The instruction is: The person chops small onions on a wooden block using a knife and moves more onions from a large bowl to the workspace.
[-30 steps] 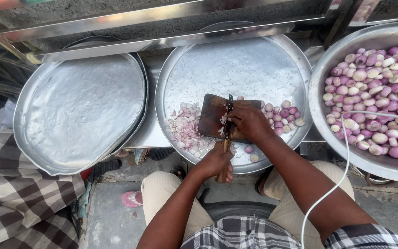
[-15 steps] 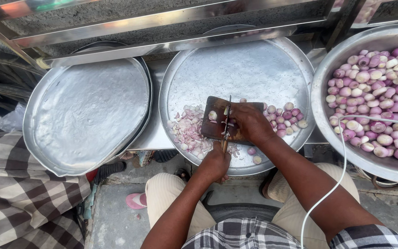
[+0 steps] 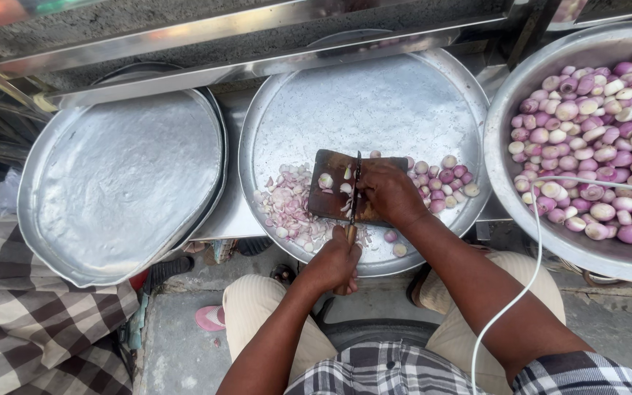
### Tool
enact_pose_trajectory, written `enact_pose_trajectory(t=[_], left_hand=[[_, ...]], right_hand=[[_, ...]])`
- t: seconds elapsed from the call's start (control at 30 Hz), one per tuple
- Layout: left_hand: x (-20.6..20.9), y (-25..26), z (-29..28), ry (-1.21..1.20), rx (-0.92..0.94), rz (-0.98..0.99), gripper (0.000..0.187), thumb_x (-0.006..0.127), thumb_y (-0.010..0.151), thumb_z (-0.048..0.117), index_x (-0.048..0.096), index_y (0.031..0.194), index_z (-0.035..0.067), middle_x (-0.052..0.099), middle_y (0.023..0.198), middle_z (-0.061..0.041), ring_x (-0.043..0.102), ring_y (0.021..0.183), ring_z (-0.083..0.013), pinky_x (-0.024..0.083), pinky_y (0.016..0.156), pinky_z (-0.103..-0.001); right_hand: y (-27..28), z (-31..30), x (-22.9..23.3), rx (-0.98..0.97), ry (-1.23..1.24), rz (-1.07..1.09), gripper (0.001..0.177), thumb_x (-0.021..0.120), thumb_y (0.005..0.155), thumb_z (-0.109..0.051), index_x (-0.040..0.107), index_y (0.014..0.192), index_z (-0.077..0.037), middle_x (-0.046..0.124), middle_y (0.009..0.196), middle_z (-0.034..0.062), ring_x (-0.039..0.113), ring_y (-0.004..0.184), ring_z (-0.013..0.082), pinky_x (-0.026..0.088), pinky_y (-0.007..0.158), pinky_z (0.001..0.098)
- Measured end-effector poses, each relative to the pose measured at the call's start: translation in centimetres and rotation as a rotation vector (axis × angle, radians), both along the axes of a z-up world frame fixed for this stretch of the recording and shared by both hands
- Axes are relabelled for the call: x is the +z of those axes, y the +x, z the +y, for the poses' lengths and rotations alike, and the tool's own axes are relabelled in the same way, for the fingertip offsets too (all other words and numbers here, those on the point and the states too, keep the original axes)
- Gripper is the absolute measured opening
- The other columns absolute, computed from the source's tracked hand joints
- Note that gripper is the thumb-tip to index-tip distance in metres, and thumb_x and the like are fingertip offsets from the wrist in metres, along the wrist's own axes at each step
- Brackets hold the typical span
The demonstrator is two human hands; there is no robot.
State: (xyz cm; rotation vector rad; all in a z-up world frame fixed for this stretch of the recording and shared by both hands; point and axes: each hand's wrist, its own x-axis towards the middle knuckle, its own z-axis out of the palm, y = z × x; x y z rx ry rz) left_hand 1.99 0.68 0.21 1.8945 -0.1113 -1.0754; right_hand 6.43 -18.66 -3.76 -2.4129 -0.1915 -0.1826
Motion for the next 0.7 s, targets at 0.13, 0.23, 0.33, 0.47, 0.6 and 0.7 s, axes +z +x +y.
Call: enact_pose_trajectory(t=[0.13, 0.23, 0.33, 0.47, 0.6, 0.7], left_hand=[[-0.1, -0.2, 0.2, -0.036, 0.033, 0.036, 0.048, 0.045, 0.104, 0.021, 0.021, 0.132, -0.011, 0.064, 0.074, -0.019, 0.068, 0.052, -0.0284, 0.057, 0.045, -0.038], [-0.1, 0.1, -0.3, -0.021, 0.029, 0.046, 0.051, 0.044, 0.104, 0.021, 0.015, 0.136, -0.007, 0.062, 0.073, -0.019, 0.066, 0.051, -0.028, 0.056, 0.044, -0.04], [-0.3, -0.4, -0.3, -0.042, 0.031, 0.025, 0.046, 0.045, 0.105, 0.021, 0.023, 0.132, -0.01, 0.064, 0.072, -0.018, 0.068, 0.051, -0.027, 0.058, 0.045, -0.038], [-0.1, 0.1, 0.0, -0.073, 0.062, 0.089, 0.047, 0.047, 0.105, 0.02, 0.023, 0.132, -0.01, 0.063, 0.073, -0.016, 0.068, 0.052, -0.0265, 0.058, 0.045, -0.039], [-0.4, -0.9, -0.3, -0.073, 0.065, 0.119, 0.049, 0.046, 0.103, 0.019, 0.018, 0.135, -0.007, 0.063, 0.074, -0.018, 0.068, 0.053, -0.0277, 0.059, 0.047, -0.04], [-0.4, -0.7, 0.0, -0.102, 0.106, 0.15, 0.05, 0.045, 0.103, 0.019, 0.016, 0.138, -0.001, 0.063, 0.075, -0.017, 0.068, 0.055, -0.0275, 0.06, 0.048, -0.04]], right_hand=[[0.0, 0.1, 0.5, 0.023, 0.019, -0.144, 0.013, 0.077, 0.078, 0.002, 0.076, 0.089, -0.004, 0.074, 0.109, 0.0124, 0.068, 0.113, 0.0319, 0.054, 0.097, 0.0421], [0.6, -0.3, 0.7, 0.024, 0.038, -0.125, 0.015, 0.075, 0.079, 0.004, 0.076, 0.092, -0.004, 0.074, 0.118, 0.0127, 0.067, 0.116, 0.0322, 0.054, 0.1, 0.0417], [0.2, -0.3, 0.4, 0.016, 0.052, -0.015, 0.011, 0.074, 0.084, 0.002, 0.075, 0.093, -0.005, 0.075, 0.117, 0.0106, 0.068, 0.119, 0.0301, 0.055, 0.102, 0.0398], [0.3, -0.1, 0.6, 0.025, 0.028, -0.108, 0.014, 0.076, 0.075, 0.004, 0.076, 0.087, -0.004, 0.074, 0.119, 0.0132, 0.064, 0.12, 0.0338, 0.051, 0.101, 0.0423], [0.3, -0.3, 0.5, -0.014, 0.047, 0.029, 0.013, 0.076, 0.081, 0.001, 0.075, 0.093, -0.004, 0.075, 0.111, 0.012, 0.069, 0.114, 0.0298, 0.056, 0.099, 0.0389], [0.6, -0.2, 0.6, 0.019, 0.066, -0.08, 0.013, 0.075, 0.079, 0.004, 0.076, 0.09, -0.004, 0.076, 0.114, 0.0118, 0.068, 0.116, 0.031, 0.055, 0.098, 0.0406]])
